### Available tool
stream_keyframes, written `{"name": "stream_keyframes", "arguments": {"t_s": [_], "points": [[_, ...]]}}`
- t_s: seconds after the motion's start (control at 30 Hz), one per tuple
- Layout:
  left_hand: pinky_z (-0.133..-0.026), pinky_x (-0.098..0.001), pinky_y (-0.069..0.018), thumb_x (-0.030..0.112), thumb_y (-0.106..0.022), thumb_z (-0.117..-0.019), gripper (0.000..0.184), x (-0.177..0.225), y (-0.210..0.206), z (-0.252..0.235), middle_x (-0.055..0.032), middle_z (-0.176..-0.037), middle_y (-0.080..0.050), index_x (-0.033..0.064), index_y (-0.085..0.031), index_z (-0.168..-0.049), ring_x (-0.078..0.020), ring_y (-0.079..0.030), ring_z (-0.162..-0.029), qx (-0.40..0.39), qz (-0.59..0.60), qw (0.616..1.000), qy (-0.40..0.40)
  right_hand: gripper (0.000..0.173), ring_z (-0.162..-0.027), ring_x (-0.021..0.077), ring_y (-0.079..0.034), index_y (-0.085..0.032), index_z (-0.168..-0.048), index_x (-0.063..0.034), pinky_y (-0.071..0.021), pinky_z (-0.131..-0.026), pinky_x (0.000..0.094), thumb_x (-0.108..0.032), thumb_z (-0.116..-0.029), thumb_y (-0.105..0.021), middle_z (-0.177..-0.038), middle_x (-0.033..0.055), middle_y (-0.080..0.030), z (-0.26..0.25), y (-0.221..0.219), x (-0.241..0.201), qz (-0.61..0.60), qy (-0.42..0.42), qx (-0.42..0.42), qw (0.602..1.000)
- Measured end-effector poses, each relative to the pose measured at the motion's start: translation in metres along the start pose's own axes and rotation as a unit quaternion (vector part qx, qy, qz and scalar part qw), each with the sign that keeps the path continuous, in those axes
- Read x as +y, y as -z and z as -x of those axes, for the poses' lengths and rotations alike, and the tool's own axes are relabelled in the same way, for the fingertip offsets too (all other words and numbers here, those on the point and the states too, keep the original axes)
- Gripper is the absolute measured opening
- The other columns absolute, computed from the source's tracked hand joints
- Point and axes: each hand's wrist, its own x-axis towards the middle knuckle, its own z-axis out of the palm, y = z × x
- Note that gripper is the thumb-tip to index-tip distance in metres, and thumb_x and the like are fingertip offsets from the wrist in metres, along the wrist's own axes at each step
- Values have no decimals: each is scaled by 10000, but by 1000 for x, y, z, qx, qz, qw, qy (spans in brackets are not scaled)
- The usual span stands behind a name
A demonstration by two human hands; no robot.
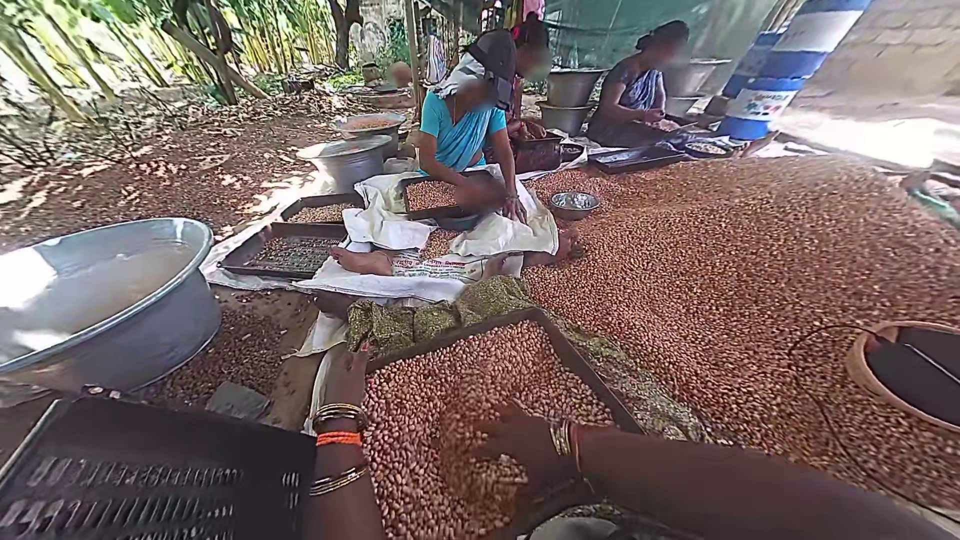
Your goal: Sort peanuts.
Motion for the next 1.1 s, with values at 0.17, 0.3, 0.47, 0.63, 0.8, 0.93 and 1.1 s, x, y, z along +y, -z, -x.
{"name": "stream_keyframes", "arguments": {"t_s": [0.17,0.3,0.47,0.63,0.8,0.93,1.1], "points": [[-1124,-549,-377,378,-393,-1127,522,-4,-9,-13,-264,-1330,-624,-55,-641,-1277,-372,-555,-1305,-6,-18,999,40,801,-1578,493,39,-613,-1445,-110,-122,-1128,832,-97,-700,-906,-1755,-19,-106,-78,0,-39,66,135,-34,988],[-1130,-552,-374,376,-399,-1126,514,-9,-5,-14,-280,-1342,-612,-51,-631,-1292,-377,-552,-1316,-1,-46,998,54,526,-1506,512,-272,-649,-1398,-143,-16,-1118,860,-245,-893,-757,-1629,104,-421,-105,9,-29,83,41,44,995],[-1145,-551,-371,372,-410,-1124,509,8,-6,-1,-272,-1359,-614,-46,-635,-1306,-384,-550,-1335,-10,-102,994,43,527,-1492,508,-311,-585,-1476,-292,-238,-1061,849,-458,-981,-660,-1633,109,-416,-45,39,24,38,-133,75,988],[-1093,-559,-402,342,-427,-1119,472,-2,-2,7,-276,-1290,-628,-60,-633,-1255,-373,-576,-1263,13,7,1000,-8,665,-1501,538,-262,-551,-1509,-246,-256,-1066,833,-518,-925,-720,-1695,117,-292,28,29,49,30,-150,43,987],[-1111,-562,-384,366,-406,-1124,503,7,1,8,-276,-1316,-622,-59,-628,-1277,-378,-564,-1289,13,4,1000,-4,678,-1529,567,-175,-568,-1495,-264,-203,-1098,841,-424,-874,-787,-1712,143,-243,21,-4,9,13,19,22,999],[-1098,-563,-379,389,-356,-1133,545,3,-8,-7,-271,-1300,-630,-52,-661,-1231,-376,-566,-1276,-6,-25,999,22,497,-1575,490,-109,-629,-1445,-312,-46,-1123,861,-414,-962,-682,-1698,50,-313,-48,-20,-35,53,241,56,968],[-1103,-551,-386,382,-313,-1141,562,-7,-8,-14,-265,-1308,-630,-60,-636,-1268,-368,-569,-1273,9,22,999,42,624,-1566,515,-94,-662,-1396,-176,18,-1129,850,-415,-844,-829,-1666,108,-366,-120,-5,-71,109,192,41,975]]}}
